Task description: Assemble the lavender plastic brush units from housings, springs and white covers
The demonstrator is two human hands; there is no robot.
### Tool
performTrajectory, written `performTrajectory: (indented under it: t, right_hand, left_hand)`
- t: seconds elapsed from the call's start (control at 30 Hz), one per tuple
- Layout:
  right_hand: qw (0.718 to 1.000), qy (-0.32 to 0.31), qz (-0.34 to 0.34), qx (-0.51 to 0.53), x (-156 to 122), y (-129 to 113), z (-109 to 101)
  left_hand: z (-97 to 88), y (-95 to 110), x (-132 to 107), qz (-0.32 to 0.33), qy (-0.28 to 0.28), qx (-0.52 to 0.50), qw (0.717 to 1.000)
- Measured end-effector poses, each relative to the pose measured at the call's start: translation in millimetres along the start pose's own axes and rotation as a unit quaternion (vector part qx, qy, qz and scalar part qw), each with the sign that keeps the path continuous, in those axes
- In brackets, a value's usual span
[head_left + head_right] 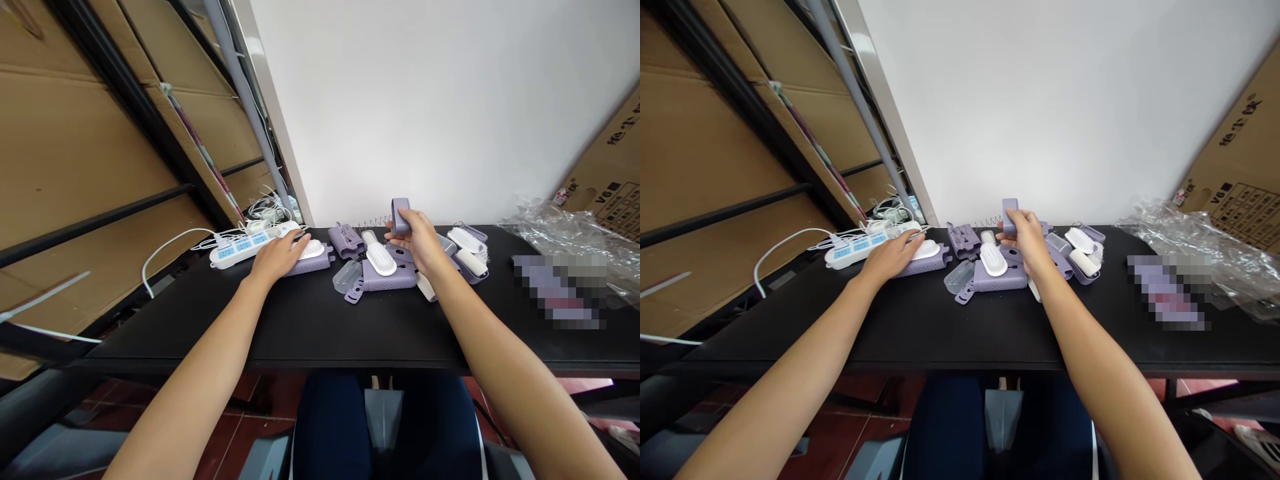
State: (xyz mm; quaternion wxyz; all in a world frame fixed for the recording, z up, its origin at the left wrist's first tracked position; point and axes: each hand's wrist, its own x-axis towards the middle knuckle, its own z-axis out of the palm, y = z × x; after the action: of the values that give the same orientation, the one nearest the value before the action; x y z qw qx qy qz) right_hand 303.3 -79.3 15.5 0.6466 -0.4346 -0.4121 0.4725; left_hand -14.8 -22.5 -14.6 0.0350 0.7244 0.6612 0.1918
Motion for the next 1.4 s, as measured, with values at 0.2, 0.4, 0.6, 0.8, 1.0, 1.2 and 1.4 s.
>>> performTrajectory:
  t: [0.2, 0.4, 0.6, 0.8, 1.0, 1.2, 1.4]
  right_hand:
    - [1.000, 0.005, -0.002, -0.001, 0, 0, 0]
    - [1.000, 0.010, -0.003, 0.000, 3, 1, -3]
    - [1.000, 0.004, -0.020, 0.021, 6, -1, -6]
    - [0.998, -0.029, -0.033, 0.033, 3, -3, -5]
    - [0.999, -0.041, -0.027, 0.022, 0, -1, -3]
    - [0.999, -0.046, -0.021, 0.011, -1, 0, -2]
    - [0.999, -0.016, -0.026, -0.024, -3, 0, 3]
  left_hand:
    - [4.2, -12, 3, 0.137, -0.073, -0.104, 0.982]
    - [-2.9, -13, 0, 0.165, -0.099, -0.051, 0.980]
    - [-9.7, 0, -6, 0.168, 0.076, -0.134, 0.974]
    - [1.3, 16, -12, 0.229, 0.112, -0.109, 0.961]
    - [6.9, 24, -14, 0.252, 0.108, -0.086, 0.958]
    - [7.5, 28, -16, 0.280, 0.113, -0.052, 0.952]
    - [11.7, 29, -17, 0.307, 0.130, -0.031, 0.942]
